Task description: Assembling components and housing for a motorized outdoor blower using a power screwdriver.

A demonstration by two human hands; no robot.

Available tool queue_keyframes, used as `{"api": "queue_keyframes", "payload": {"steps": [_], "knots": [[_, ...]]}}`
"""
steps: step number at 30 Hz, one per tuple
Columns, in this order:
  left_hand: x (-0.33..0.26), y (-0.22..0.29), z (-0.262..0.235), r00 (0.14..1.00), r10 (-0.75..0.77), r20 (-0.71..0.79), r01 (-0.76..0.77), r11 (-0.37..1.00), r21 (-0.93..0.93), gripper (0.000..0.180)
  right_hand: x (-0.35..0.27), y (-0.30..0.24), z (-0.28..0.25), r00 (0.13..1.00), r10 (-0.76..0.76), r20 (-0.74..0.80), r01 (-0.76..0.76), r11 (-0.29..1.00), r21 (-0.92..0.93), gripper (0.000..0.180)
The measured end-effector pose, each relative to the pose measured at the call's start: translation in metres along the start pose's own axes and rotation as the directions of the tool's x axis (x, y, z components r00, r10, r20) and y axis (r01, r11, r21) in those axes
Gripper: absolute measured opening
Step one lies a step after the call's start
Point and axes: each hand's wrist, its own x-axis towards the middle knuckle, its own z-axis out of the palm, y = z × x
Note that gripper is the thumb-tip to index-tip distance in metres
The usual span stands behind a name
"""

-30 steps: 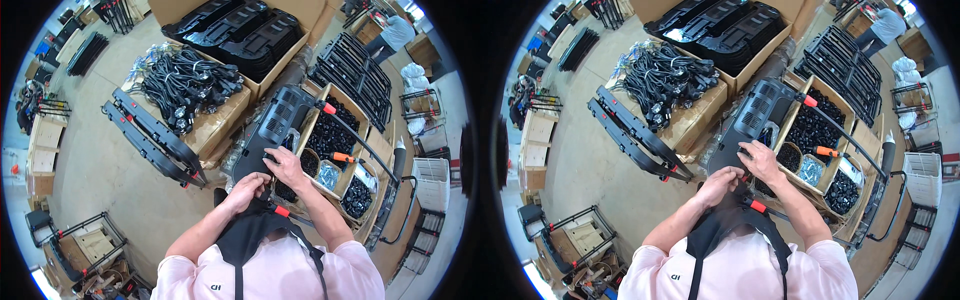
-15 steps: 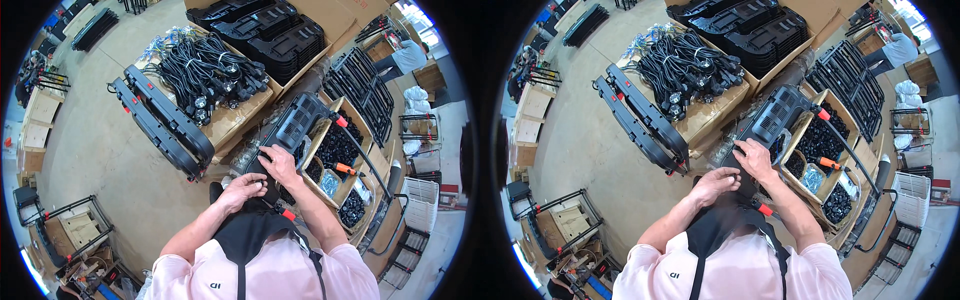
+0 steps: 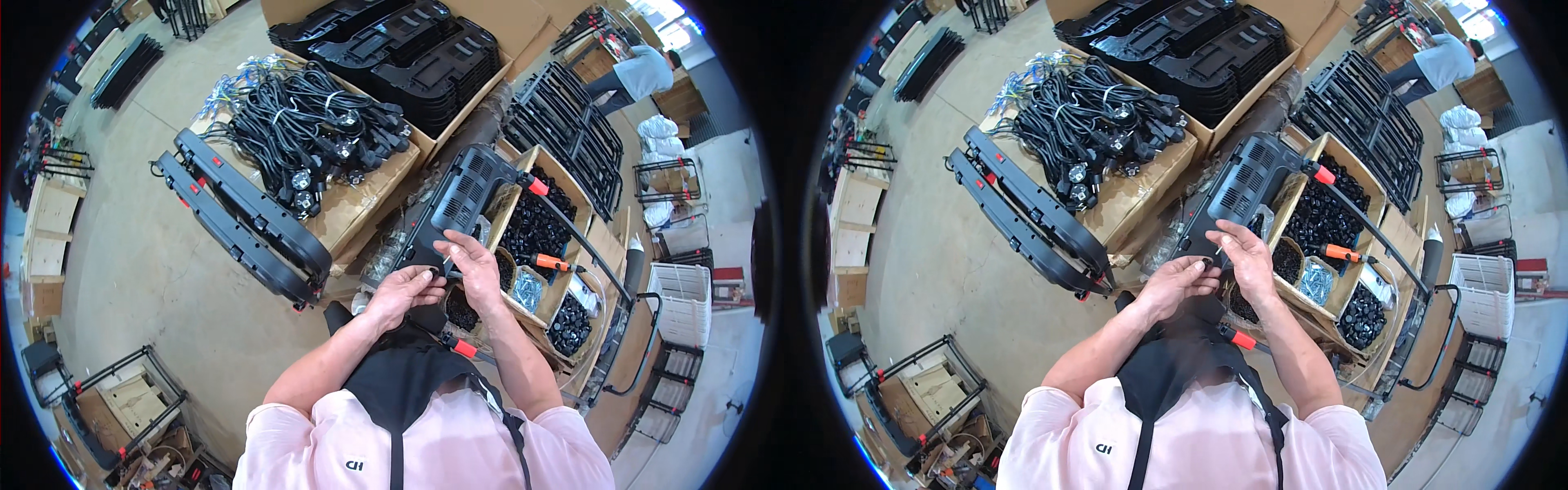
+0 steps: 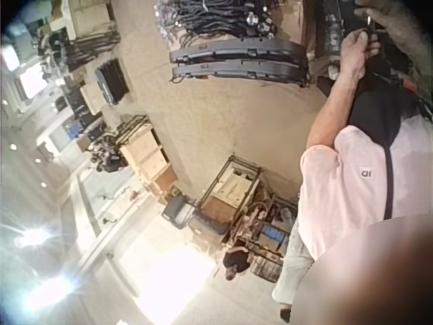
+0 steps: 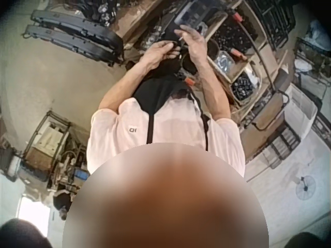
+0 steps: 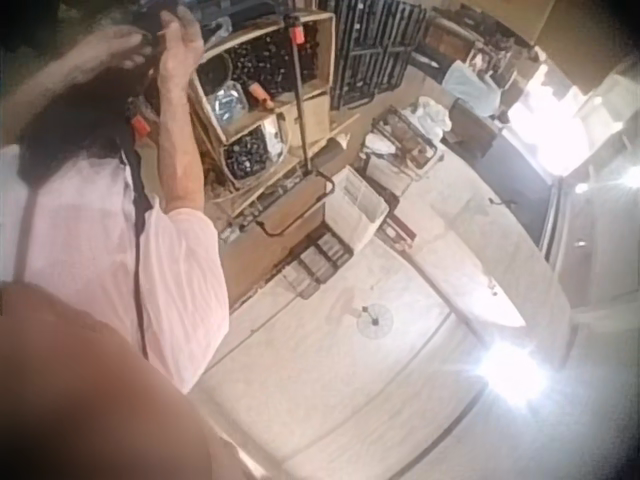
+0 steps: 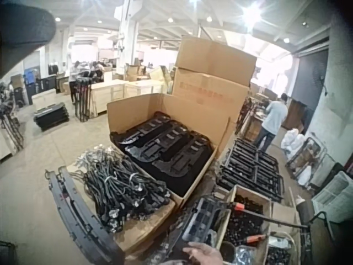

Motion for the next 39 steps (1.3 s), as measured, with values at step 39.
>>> {"api": "queue_keyframes", "payload": {"steps": [39], "knots": [[0.014,-0.001,0.036,0.992,-0.085,-0.097,0.092,0.993,0.072,0.050,0.193,-0.035,-0.074,0.711,-0.547,0.442,0.531,0.005,-0.848,0.024]]}}
